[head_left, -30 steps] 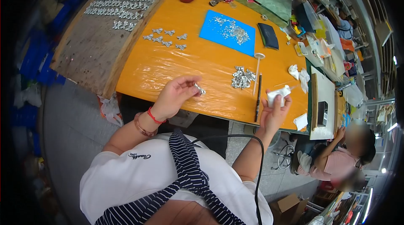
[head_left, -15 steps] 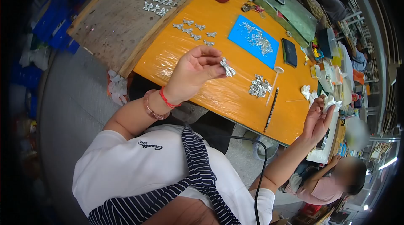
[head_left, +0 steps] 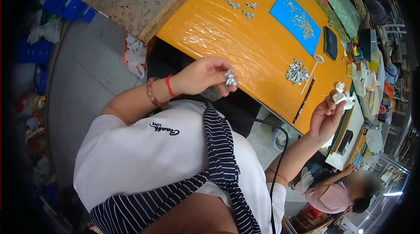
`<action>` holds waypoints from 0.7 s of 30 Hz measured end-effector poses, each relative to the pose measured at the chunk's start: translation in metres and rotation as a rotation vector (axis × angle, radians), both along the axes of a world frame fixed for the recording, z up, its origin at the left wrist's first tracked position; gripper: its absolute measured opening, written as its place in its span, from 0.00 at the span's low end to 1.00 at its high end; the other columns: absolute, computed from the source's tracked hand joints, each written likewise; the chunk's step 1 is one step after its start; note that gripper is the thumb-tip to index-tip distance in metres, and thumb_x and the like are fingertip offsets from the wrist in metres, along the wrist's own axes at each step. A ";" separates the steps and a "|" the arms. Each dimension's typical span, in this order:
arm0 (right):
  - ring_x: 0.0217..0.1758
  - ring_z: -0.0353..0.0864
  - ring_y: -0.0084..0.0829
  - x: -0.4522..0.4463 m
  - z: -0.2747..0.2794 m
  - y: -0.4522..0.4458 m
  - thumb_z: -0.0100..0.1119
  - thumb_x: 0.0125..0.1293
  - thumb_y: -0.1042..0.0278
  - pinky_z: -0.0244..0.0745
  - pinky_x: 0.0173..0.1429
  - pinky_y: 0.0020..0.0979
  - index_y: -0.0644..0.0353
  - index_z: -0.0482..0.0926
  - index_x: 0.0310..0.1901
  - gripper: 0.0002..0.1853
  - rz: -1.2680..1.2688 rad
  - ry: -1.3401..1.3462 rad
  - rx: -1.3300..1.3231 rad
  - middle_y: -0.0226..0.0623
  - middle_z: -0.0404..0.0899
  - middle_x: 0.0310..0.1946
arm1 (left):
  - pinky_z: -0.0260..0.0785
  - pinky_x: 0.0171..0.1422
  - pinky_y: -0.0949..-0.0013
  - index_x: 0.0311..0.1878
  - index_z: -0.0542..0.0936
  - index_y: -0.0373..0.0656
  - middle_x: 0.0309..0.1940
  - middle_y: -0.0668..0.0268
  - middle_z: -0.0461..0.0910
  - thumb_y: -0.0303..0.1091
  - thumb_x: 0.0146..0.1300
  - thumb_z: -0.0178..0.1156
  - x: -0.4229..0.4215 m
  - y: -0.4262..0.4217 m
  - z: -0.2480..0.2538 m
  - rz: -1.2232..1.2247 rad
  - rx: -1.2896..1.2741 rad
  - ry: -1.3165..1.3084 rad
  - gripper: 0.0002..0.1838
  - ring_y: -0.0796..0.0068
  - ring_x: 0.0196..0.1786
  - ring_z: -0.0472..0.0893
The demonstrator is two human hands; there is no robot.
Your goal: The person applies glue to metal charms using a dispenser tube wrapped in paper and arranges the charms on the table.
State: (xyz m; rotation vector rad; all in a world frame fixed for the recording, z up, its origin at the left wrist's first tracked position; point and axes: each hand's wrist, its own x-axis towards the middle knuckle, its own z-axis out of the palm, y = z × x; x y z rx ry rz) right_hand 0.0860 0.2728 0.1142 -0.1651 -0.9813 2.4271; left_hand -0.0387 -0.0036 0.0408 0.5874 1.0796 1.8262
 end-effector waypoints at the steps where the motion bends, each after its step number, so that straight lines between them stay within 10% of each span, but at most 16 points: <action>1: 0.24 0.64 0.20 0.004 -0.003 0.008 0.42 0.63 0.67 0.62 0.24 0.16 0.64 0.63 0.47 0.13 -0.025 0.000 -0.075 0.41 0.66 0.37 | 0.72 0.37 0.76 0.38 0.67 0.37 0.40 0.55 0.71 0.21 0.59 0.41 0.007 -0.004 -0.009 -0.026 0.001 -0.067 0.06 0.73 0.38 0.76; 6: 0.21 0.62 0.18 0.016 -0.013 0.028 0.42 0.63 0.67 0.60 0.22 0.15 0.68 0.63 0.46 0.14 0.038 0.145 -0.343 0.40 0.65 0.34 | 0.62 0.45 0.80 0.41 0.60 0.44 0.32 0.62 0.74 0.32 0.65 0.36 0.039 -0.018 -0.029 -0.355 0.023 -0.316 0.05 0.80 0.40 0.73; 12: 0.19 0.60 0.17 0.020 -0.018 0.035 0.40 0.63 0.71 0.57 0.20 0.16 0.71 0.64 0.43 0.12 0.045 0.221 -0.404 0.38 0.64 0.32 | 0.66 0.38 0.76 0.39 0.60 0.41 0.23 0.64 0.70 0.32 0.65 0.35 0.031 -0.018 -0.018 -0.364 -0.107 0.094 0.06 0.78 0.31 0.73; 21: 0.19 0.60 0.17 0.008 -0.006 0.034 0.42 0.62 0.73 0.57 0.21 0.17 0.72 0.63 0.43 0.12 0.061 0.245 -0.383 0.38 0.64 0.30 | 0.56 0.25 0.85 0.44 0.60 0.41 0.21 0.69 0.67 0.34 0.64 0.34 -0.020 0.004 0.020 0.195 0.069 0.449 0.10 0.86 0.19 0.63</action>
